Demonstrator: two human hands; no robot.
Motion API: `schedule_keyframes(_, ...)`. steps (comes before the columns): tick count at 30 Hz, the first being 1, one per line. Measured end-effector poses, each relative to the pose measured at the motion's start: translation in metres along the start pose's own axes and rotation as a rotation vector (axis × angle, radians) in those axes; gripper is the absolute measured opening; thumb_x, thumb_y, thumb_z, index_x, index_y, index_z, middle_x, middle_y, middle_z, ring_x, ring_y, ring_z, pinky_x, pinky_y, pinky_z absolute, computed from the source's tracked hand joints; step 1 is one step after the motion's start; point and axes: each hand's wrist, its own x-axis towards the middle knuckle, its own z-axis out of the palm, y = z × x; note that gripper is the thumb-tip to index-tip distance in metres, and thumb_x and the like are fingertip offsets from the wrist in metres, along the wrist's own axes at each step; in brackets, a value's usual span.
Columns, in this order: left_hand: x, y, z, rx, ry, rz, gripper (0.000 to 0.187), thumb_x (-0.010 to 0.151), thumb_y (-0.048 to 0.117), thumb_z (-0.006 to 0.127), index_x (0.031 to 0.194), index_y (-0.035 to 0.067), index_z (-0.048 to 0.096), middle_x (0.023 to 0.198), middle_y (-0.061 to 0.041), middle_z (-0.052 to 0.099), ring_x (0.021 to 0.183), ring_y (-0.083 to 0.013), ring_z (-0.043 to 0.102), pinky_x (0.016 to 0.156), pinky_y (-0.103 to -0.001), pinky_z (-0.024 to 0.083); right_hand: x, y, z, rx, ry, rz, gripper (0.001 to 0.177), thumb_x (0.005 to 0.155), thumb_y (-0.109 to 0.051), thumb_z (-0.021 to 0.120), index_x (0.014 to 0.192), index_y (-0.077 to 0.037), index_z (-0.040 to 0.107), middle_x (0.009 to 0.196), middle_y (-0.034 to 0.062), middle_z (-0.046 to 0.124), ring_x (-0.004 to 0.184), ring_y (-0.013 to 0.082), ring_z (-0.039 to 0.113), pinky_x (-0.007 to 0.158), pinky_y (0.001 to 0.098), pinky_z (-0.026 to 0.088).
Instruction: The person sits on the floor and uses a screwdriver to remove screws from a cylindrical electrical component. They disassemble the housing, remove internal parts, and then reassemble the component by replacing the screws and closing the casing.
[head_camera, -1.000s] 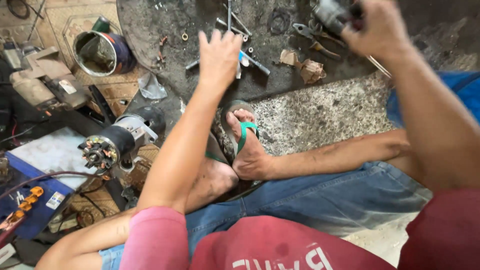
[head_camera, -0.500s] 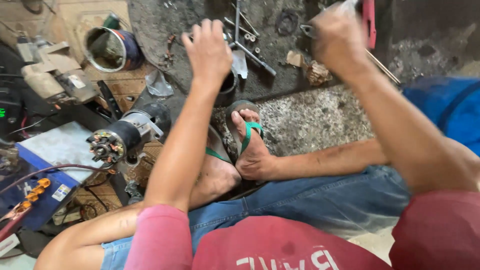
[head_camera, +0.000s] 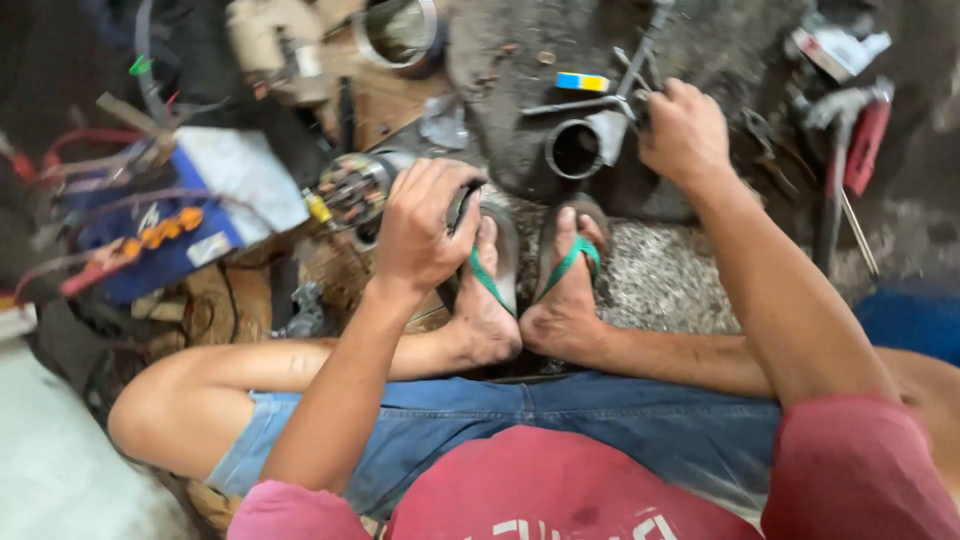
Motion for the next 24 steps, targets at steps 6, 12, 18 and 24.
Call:
schedule_keyframes(6,-0.035,-0.003,-0.056,-0.147,0.231,-0.008,0.007,0.099,-0.005,0.059,0.105,-0.004,0.063,0.098,-0.018,0.065,0.091,-0.035,0.062,0.089,-0.044,0.048,0.033,-0.055,-0.083,0.259,-0.052,0.111,0.017,0.095,-0.016,0.074,0.1,0.0,0.071,0.086,0.0199,0.06,0.076,0.044,0.062,0.062,0.0533,0.05)
schedule_keyframes(12,-0.047,-0.042,-0.092,-0.136,0.171,-0.026,0.037,0.093,-0.003,0.062,0.129,0.003,0.055,0.124,-0.018,0.059,0.118,-0.0339,0.058,0.108,-0.048,0.046,0.062,-0.213,-0.212,0.639,0.162,-0.294,0.011,0.096,0.008,0.079,0.106,0.004,0.076,0.096,0.018,0.079,0.081,0.0248,0.076,0.076,0.0294,0.067)
schedule_keyframes(18,-0.035,-0.092,-0.085,-0.036,-0.35,-0.052,0.097,0.067,0.007,0.08,0.152,0.007,0.035,0.151,-0.021,0.046,0.141,-0.0393,0.044,0.116,-0.053,0.03,0.068,-0.291,-0.205,0.841,0.188,-0.28,0.011,0.091,-0.001,0.073,0.1,-0.002,0.067,0.092,0.0106,0.069,0.081,0.0275,0.067,0.075,0.0375,0.051)
schedule_keyframes(24,-0.05,-0.083,-0.049,-0.045,-0.155,-0.241,0.084,0.073,0.03,0.095,0.139,0.006,0.048,0.136,-0.014,0.053,0.125,-0.0374,0.055,0.094,-0.048,0.063,0.065,-0.3,-0.187,0.999,0.237,-0.008,0.012,0.092,0.007,0.071,0.099,-0.002,0.065,0.092,0.0082,0.069,0.082,0.0141,0.066,0.071,0.0244,0.057)
